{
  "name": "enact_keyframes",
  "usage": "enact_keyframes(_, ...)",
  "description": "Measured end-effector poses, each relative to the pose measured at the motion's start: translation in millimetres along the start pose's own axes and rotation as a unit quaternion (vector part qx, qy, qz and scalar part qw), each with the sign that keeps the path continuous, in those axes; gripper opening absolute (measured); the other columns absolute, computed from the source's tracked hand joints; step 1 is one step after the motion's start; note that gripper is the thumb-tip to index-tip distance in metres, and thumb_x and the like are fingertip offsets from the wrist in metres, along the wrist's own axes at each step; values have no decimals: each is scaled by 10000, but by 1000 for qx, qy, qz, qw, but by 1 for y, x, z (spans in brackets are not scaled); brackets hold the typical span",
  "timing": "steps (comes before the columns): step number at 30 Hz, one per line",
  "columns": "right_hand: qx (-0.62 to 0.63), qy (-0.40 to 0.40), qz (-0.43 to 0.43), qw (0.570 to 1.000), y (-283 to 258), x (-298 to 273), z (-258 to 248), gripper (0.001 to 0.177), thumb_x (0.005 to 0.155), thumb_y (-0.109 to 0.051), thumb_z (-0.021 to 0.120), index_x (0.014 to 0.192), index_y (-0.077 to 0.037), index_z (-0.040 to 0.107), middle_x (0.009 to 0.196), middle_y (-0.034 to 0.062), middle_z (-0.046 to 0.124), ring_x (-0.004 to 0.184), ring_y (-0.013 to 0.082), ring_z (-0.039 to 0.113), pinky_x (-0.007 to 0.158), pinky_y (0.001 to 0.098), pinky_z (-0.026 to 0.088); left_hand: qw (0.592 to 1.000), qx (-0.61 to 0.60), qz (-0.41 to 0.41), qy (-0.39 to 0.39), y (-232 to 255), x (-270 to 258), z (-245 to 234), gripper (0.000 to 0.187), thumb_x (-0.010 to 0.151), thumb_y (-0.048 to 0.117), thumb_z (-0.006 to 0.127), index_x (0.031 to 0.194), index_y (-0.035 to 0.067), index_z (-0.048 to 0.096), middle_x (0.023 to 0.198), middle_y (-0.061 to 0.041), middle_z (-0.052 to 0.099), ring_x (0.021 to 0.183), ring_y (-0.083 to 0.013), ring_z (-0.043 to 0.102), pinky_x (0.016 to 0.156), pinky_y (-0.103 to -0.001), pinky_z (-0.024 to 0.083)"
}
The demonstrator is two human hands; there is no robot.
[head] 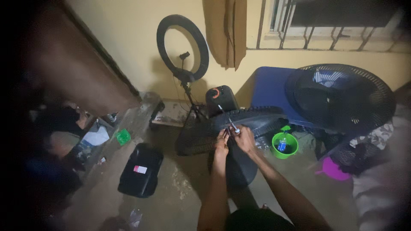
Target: The person uses a screwdriver to remove screws from the back of a black portable fan, then detaches the rear grille. They continue to unscrew and remove additional components from the fan's housing.
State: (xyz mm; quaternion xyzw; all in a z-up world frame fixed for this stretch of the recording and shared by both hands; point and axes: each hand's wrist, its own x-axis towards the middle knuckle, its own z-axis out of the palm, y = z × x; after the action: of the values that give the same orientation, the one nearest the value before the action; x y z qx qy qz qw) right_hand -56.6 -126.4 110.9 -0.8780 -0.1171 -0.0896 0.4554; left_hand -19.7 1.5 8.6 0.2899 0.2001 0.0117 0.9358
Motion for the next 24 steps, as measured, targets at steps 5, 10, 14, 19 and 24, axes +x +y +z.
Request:
enact_keyframes(5, 2, -20, 47, 999, -9, -16, -5, 261, 976, -304, 621, 1100, -99, 724, 842, 230, 705, 833, 441, 700, 696, 512, 521, 999, 35, -22, -2, 2, -14, -8, 438, 1023, 312, 545, 1365, 55, 637, 1370, -93, 642, 1292, -208, 589, 1117, -358, 425)
enact_keyframes(10, 33, 31, 14, 999, -23, -33, -14, 270, 982, -294, 629, 1158, -118, 733, 839, 227, 690, 785, 443, 669, 662, 501, 509, 994, 67, 75, 30, 2, -31, -9, 396, 953, 201, 709, 1277, -16, 642, 1290, -151, 700, 1176, -266, 678, 1070, -391, 545)
enact_keyframes(14, 13, -3, 103, 995, -13, -53, -10, 282, 994, -313, 615, 1206, -176, 740, 750, 208, 681, 646, 343, 640, 635, 465, 490, 990, 102, 98, 16, 2, -44, -26, 393, 920, 188, 743, 1240, -33, 689, 1245, -115, 716, 1099, -213, 701, 1040, -355, 562)
enact_keyframes(19, 134, 64, 7, 989, 31, -94, 7, 248, 1035, -198, 621, 1219, -102, 756, 844, 133, 684, 782, 152, 597, 686, 393, 499, 982, 141, 107, -58, -5, -76, -42, 373, 943, 179, 747, 1233, -53, 710, 1175, -123, 732, 1037, -200, 698, 980, -342, 566)
enact_keyframes(24, 339, 99, 130, 927, 47, -128, 11, 274, 1001, -151, 639, 1217, -75, 789, 848, -41, 650, 664, 56, 485, 564, 249, 370, 962, 202, 76, -165, -25, -112, -37, 356, 936, 169, 749, 1224, -37, 714, 1153, -104, 752, 1031, -162, 715, 970, -327, 571)
